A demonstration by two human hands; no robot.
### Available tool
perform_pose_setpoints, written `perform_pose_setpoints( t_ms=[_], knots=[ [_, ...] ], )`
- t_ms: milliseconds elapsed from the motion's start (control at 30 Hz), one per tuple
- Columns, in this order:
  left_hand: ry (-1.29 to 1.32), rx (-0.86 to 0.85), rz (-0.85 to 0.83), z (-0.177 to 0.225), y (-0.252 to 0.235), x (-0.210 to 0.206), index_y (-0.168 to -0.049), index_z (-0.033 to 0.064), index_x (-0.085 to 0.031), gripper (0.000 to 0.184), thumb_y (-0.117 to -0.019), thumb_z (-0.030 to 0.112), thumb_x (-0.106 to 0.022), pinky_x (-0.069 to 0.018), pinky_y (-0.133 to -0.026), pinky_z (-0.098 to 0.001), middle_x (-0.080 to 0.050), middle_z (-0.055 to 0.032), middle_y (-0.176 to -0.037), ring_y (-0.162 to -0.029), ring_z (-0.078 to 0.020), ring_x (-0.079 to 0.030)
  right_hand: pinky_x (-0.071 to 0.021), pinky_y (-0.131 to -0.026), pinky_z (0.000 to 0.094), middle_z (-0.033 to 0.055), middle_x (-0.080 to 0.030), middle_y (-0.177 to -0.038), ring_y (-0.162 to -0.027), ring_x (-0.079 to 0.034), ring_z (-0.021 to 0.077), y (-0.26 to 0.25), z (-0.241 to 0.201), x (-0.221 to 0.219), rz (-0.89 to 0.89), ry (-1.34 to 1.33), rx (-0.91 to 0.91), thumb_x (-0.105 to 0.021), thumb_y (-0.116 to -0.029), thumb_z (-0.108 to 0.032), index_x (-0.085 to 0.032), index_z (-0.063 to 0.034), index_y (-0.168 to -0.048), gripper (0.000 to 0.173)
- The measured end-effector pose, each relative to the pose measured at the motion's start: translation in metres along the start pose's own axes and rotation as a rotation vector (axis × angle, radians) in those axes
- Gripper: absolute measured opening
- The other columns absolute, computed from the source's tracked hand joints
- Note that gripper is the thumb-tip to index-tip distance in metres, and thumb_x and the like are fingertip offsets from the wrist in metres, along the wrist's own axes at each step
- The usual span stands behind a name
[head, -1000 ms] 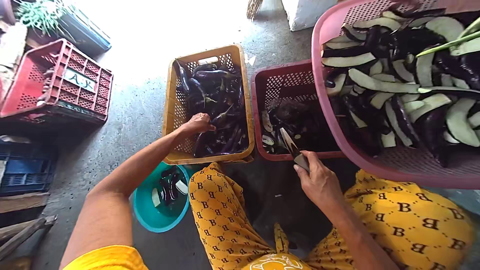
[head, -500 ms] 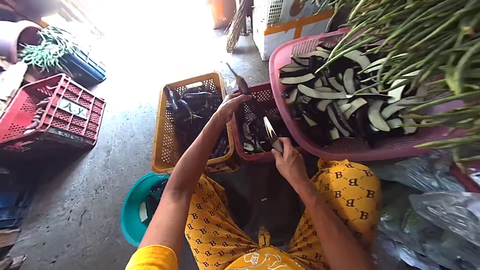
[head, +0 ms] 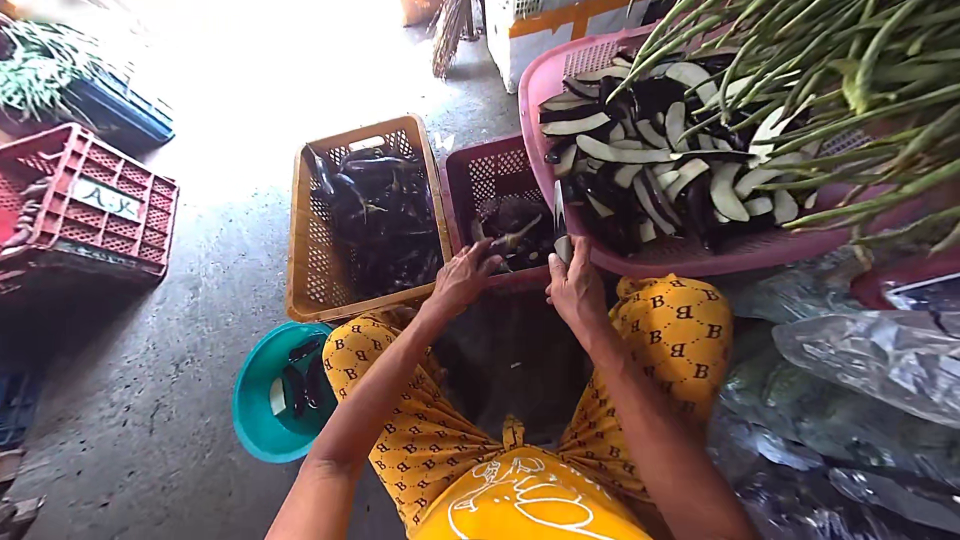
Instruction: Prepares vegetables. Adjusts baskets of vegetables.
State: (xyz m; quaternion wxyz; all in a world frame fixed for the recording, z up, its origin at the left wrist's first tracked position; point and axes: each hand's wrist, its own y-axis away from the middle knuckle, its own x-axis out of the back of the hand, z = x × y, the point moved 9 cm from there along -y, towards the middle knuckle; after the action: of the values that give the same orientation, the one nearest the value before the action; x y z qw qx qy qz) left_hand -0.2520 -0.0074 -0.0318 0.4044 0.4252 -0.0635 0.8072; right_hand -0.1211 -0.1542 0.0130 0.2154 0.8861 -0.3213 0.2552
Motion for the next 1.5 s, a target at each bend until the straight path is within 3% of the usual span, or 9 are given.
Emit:
perform_pose_setpoints(
  t_ms=[67,200,533,900,1067,1200,1333,1400,1500],
  knots=[
    [-0.161,0.02,-0.021,-0.007,0.01,-0.022,-0.151,0.0216,-0.051,0.049,-0.1073,0.045,-0.049,-0.0469,-0.097,-0.0653,-0.06,-0.0209,-0.138,-0.121,-0.0425,-0.061,-0.0573,-0.078,0.058,0.0282,-0.068,-0.104,-0.084,-0.071,0.0425,0.012,0.009,-0.009,-0.026,0.105,0.005,-0.045,-0.1114,-0.025,-0.035,-0.0054,-0.154,0.048],
    [-0.247,0.006,-0.013,-0.015,0.02,-0.043,-0.147,0.0176,-0.055,0.046,-0.1067,0.039,-0.052,-0.0509,-0.091,-0.0629,-0.057,-0.0248,-0.139,-0.116,-0.0447,-0.062,-0.0517,-0.095,0.0576,0.0281,-0.066,-0.124,-0.109,-0.068,0.0452,0.041,0.03,-0.047,-0.209,0.387,-0.061,-0.04,-0.1122,-0.027,-0.037,-0.0034,-0.154,0.048],
    [-0.258,-0.035,0.036,-0.013,0.018,-0.044,-0.145,0.0133,-0.056,0.045,-0.1071,0.037,-0.051,-0.0522,-0.086,-0.062,-0.059,-0.0237,-0.135,-0.111,-0.0447,-0.064,-0.0507,-0.097,0.0538,0.0268,-0.063,-0.13,-0.117,-0.066,0.0422,0.039,0.041,-0.077,-0.38,0.59,-0.122,-0.032,-0.1133,-0.024,-0.04,-0.0009,-0.15,0.044],
    [-0.282,0.009,-0.012,-0.008,0.014,-0.037,-0.146,0.0161,-0.058,0.044,-0.1077,0.035,-0.049,-0.0499,-0.092,-0.0611,-0.061,-0.0198,-0.137,-0.115,-0.0417,-0.065,-0.0486,-0.102,0.0544,0.0256,-0.063,-0.132,-0.124,-0.062,0.041,0.003,0.027,-0.09,-0.517,0.612,-0.126,-0.032,-0.113,-0.023,-0.037,-0.0026,-0.15,0.043],
    [-0.264,0.145,0.065,-0.017,0.002,-0.017,-0.147,0.0153,-0.055,0.045,-0.109,0.037,-0.046,-0.0472,-0.095,-0.0652,-0.057,-0.0222,-0.142,-0.12,-0.0447,-0.062,-0.0471,-0.103,0.0575,0.026,-0.062,-0.133,-0.126,-0.061,0.0414,-0.023,0.019,-0.099,-0.548,0.581,-0.081,-0.036,-0.1115,-0.023,-0.035,-0.0039,-0.154,0.046],
    [-0.094,0.145,0.125,-0.019,-0.005,0.009,-0.149,0.0134,-0.052,0.048,-0.1092,0.04,-0.045,-0.0429,-0.101,-0.0656,-0.053,-0.022,-0.147,-0.126,-0.044,-0.058,-0.0536,-0.091,0.0482,0.0227,-0.065,-0.122,-0.101,-0.069,0.0326,-0.039,0.023,-0.09,-0.466,0.308,-0.181,-0.042,-0.1112,-0.035,-0.04,-0.0042,-0.15,0.05],
    [0.122,-0.022,0.106,-0.016,-0.009,0.005,-0.144,0.0074,-0.056,0.046,-0.1054,0.034,-0.056,-0.0409,-0.107,-0.0627,-0.057,-0.0239,-0.14,-0.129,-0.0409,-0.056,-0.0497,-0.054,0.0274,0.0091,-0.059,-0.075,-0.054,-0.054,0.0131,-0.055,0.016,-0.084,-0.273,-0.368,-0.109,-0.065,-0.1019,-0.036,-0.054,-0.0004,-0.133,0.049],
    [0.182,-0.118,0.102,-0.004,-0.008,0.001,-0.141,0.0063,-0.059,0.044,-0.1033,0.029,-0.06,-0.0433,-0.106,-0.0598,-0.06,-0.0216,-0.135,-0.125,-0.037,-0.058,-0.0458,-0.047,0.0232,0.0076,-0.058,-0.076,-0.049,-0.05,0.0089,-0.057,0.01,-0.074,-0.235,-0.522,-0.073,-0.071,-0.0988,-0.03,-0.055,-0.0024,-0.133,0.047],
    [0.248,-0.185,0.15,0.003,-0.005,0.004,-0.14,0.0079,-0.06,0.042,-0.1022,0.026,-0.061,-0.0463,-0.103,-0.0588,-0.061,-0.019,-0.133,-0.121,-0.0342,-0.06,-0.0429,-0.043,0.0197,0.0043,-0.061,-0.075,-0.046,-0.047,0.0056,-0.053,-0.004,-0.061,-0.205,-0.605,-0.028,-0.067,-0.1009,-0.024,-0.063,-0.0029,-0.121,0.029]
  ],
)
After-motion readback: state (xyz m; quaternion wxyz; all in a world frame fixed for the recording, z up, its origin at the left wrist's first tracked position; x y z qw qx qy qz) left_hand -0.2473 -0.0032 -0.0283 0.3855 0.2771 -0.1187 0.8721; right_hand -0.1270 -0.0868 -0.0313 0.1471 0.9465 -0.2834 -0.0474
